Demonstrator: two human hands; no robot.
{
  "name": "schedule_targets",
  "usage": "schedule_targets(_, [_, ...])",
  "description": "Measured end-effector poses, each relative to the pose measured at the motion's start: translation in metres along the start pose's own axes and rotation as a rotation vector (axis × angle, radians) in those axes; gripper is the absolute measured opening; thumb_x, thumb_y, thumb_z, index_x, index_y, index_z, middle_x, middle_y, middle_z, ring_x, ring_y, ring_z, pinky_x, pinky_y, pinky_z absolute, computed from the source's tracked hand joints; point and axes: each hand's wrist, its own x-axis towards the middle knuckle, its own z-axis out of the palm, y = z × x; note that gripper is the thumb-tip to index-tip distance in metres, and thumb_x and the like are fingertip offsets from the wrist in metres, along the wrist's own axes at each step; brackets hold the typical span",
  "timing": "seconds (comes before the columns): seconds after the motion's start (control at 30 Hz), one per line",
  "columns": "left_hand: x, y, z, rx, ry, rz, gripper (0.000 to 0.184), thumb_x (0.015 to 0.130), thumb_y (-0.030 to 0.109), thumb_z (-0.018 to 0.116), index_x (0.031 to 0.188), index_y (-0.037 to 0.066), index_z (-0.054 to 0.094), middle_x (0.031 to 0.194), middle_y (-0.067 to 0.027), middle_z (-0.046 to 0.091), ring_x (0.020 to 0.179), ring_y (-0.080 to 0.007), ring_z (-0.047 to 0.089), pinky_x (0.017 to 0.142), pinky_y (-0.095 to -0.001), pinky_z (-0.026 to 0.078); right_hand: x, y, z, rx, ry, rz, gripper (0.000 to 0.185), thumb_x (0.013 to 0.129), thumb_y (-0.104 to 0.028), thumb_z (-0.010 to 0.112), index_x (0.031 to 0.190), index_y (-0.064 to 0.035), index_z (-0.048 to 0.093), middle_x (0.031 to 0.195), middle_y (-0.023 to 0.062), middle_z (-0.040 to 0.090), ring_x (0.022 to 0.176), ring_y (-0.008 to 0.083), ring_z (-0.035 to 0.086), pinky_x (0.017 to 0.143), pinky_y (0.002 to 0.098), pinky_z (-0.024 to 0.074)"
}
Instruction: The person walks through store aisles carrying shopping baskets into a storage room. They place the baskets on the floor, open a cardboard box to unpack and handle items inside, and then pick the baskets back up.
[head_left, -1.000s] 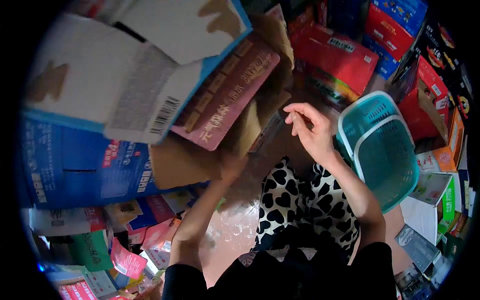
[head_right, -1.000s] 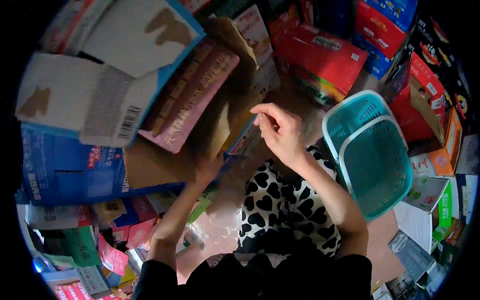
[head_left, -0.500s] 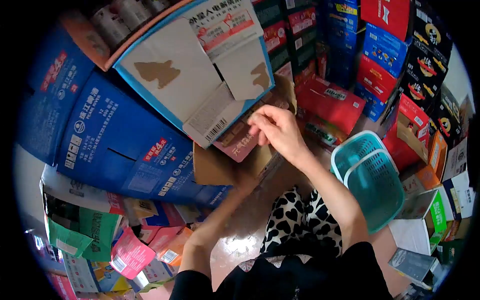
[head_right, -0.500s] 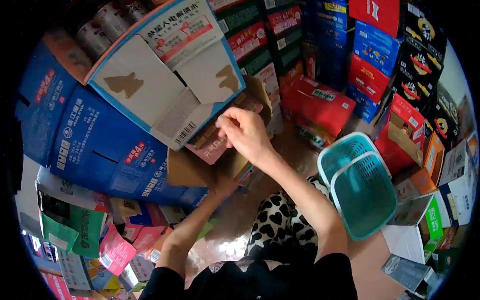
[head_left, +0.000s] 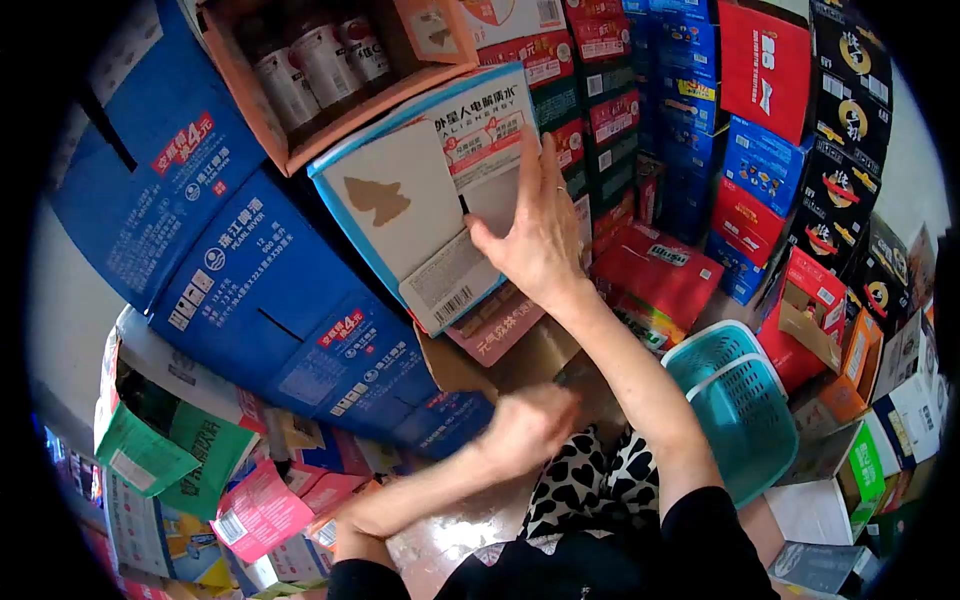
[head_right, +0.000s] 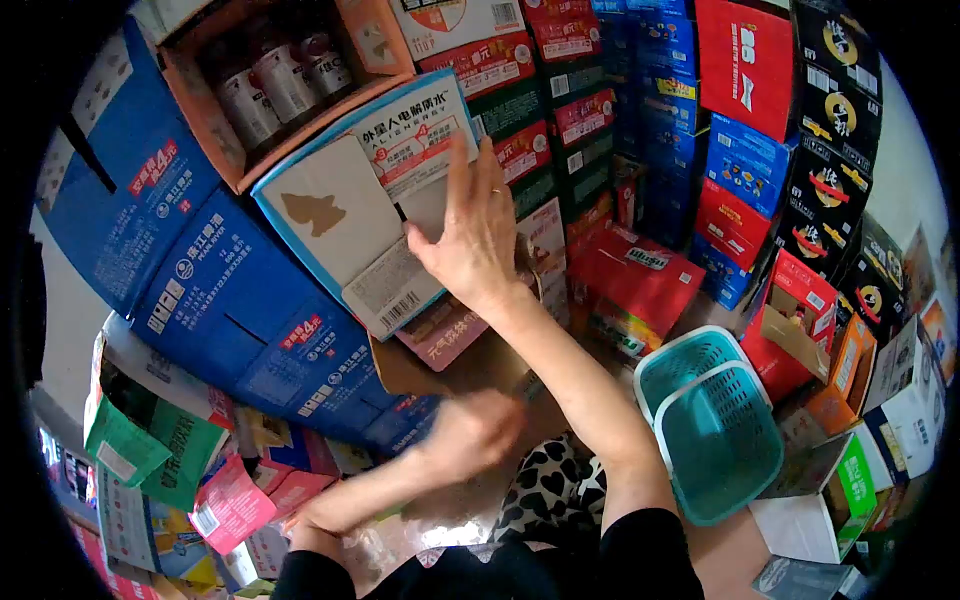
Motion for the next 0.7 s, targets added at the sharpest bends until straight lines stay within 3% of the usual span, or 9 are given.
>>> schedule_targets(0.07, [0.039,0.013,-0.075,0.313,0.377,0.256,0.018,0.07,-0.001,0.062,0.088,0.002,0.062,0.065,-0.0094,0.051,0.063,-0.0295,0.055,0.056,-0.0414,0.044,0.004,-0.007,0.002,-0.08,-0.039,0.028,0.108,0.067,-0.028,0.079,0.146,-0.003,0.009,0.137,0.0415,0.021,0.127,0.0539,0.031,0.104,0.055,0.0295])
schedule_targets(0.13, [0.078,0.009,-0.122,0.569,0.526,0.361,0.04,0.063,0.0,0.065,0.102,-0.002,0.06,0.096,-0.0188,0.057,0.095,-0.0354,0.056,0.083,-0.0467,0.046,0.006,-0.004,0.012,-0.098,-0.042,0.059,0.104,0.073,-0.038,0.073,0.147,-0.0057,0.007,0.136,0.0438,0.02,0.128,0.0579,0.025,0.107,0.0559,0.0257])
schedule_targets(0.17, [0.092,0.014,-0.141,0.726,0.444,0.309,0.048,0.064,0.002,0.065,0.111,-0.002,0.058,0.119,-0.0221,0.05,0.117,-0.0371,0.046,0.101,-0.0518,0.036,0.006,-0.002,0.021,-0.149,-0.021,0.042,0.104,0.074,-0.044,0.07,0.147,-0.006,0.005,0.137,0.0445,0.017,0.129,0.0589,0.022,0.106,0.0567,0.0253])
schedule_targets(0.2, [0.109,0.006,-0.152,0.828,0.478,0.328,0.047,0.067,0.005,0.063,0.113,0.0,0.057,0.125,-0.02,0.048,0.124,-0.0368,0.04,0.107,-0.0532,0.029,0.005,-0.007,0.02,-0.193,-0.012,0.037,0.103,0.075,-0.042,0.07,0.147,-0.0055,0.006,0.137,0.0441,0.016,0.13,0.0584,0.021,0.106,0.0569,0.0256])
schedule_targets(0.3, [0.124,-0.011,-0.177,1.2,0.339,0.302,0.041,0.069,0.012,0.063,0.108,-0.001,0.059,0.117,-0.0148,0.054,0.115,-0.0326,0.047,0.107,-0.0487,0.026,0.002,-0.019,0.024,-0.231,0.003,0.071,0.1,0.076,-0.034,0.069,0.147,-0.004,0.006,0.138,0.0432,0.015,0.131,0.0575,0.02,0.105,0.0572,0.0259])
schedule_targets(0.37, [0.123,-0.009,-0.185,1.204,0.236,0.304,0.036,0.069,0.012,0.062,0.103,-0.001,0.061,0.107,-0.0134,0.056,0.109,-0.0302,0.049,0.106,-0.0474,0.027,0.002,-0.02,0.022,-0.219,0.022,0.11,0.098,0.077,-0.028,0.069,0.147,-0.003,0.005,0.138,0.0428,0.015,0.131,0.0571,0.019,0.105,0.0573,0.0259])
schedule_targets(0.43, [0.121,-0.003,-0.189,1.217,0.149,0.299,0.032,0.069,0.013,0.061,0.097,-0.001,0.062,0.098,-0.0121,0.059,0.104,-0.0279,0.051,0.105,-0.0461,0.028,0.004,-0.018,0.014,-0.04,-0.013,0.099,0.099,0.072,-0.008,0.067,0.147,-0.0022,0.003,0.138,0.042,0.014,0.13,0.0572,0.02,0.105,0.0572,0.0253])
schedule_targets(0.5, [0.123,0.003,-0.187,1.653,0.075,0.33,0.024,0.07,0.013,0.058,0.088,-0.001,0.063,0.082,-0.0101,0.057,0.096,-0.0249,0.052,0.105,-0.045,0.028,-0.002,-0.011,0.012,-0.005,0.017,0.038,0.1,0.07,-0.003,0.065,0.147,-0.0027,0.001,0.137,0.042,0.016,0.128,0.058,0.023,0.105,0.0571,0.0256])
schedule_targets(0.7, [0.097,0.025,-0.193,1.605,-0.005,0.393,0.015,0.072,0.013,0.058,0.082,0.003,0.058,0.076,-0.0088,0.055,0.086,-0.022,0.053,0.092,-0.0349,0.034,-0.003,-0.006,-0.011,0.151,0.028,-0.063,0.103,0.064,0.009,0.06,0.148,-0.0035,0.002,0.134,0.0387,0.025,0.121,0.0559,0.03,0.103,0.0528,0.029])
